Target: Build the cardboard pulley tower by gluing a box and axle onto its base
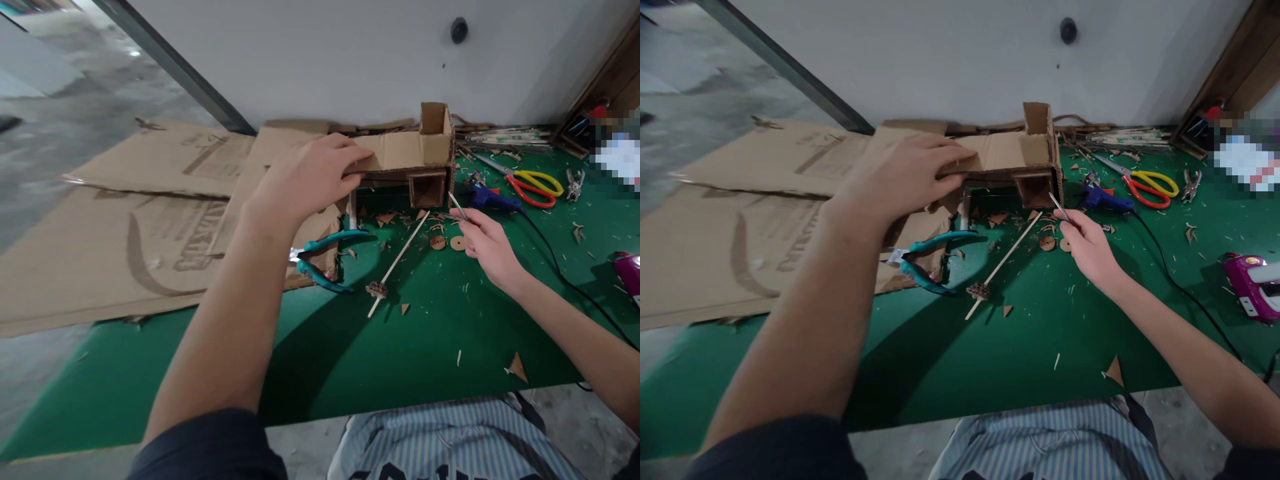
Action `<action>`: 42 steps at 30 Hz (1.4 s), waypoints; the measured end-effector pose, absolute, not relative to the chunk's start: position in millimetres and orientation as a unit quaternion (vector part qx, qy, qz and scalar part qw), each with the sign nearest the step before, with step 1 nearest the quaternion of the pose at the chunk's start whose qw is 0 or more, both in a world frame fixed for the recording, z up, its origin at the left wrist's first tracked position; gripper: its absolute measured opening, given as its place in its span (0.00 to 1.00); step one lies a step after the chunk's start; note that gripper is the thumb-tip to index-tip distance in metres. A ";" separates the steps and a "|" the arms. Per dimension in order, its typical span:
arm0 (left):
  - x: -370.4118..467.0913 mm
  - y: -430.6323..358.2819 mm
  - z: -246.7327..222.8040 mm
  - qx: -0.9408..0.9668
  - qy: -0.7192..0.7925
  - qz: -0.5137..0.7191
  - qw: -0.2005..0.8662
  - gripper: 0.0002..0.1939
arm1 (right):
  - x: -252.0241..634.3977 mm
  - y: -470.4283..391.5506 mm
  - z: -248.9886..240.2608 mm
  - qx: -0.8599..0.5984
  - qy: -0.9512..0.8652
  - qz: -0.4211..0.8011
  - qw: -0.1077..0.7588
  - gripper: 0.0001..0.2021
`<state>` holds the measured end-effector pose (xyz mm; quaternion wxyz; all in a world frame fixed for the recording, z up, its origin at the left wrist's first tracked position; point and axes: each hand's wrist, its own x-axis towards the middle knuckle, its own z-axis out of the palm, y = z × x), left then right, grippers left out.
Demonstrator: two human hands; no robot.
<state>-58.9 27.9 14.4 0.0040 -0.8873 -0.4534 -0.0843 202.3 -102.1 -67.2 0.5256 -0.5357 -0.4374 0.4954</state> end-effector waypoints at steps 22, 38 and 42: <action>-57.8 24.3 19.9 -0.926 -0.359 -0.119 0.008 0.19 | 204.2 -105.0 -74.0 -0.531 -0.538 0.392 0.524 0.14; -8.6 13.4 36.5 -0.889 -0.376 -0.247 -0.084 0.19 | 220.4 -89.2 -20.1 -0.541 -0.739 -0.016 0.400 0.11; 22.8 21.5 35.6 -0.867 -0.362 -0.303 -0.161 0.17 | 221.7 -79.2 1.8 -0.548 -0.750 -0.045 0.367 0.07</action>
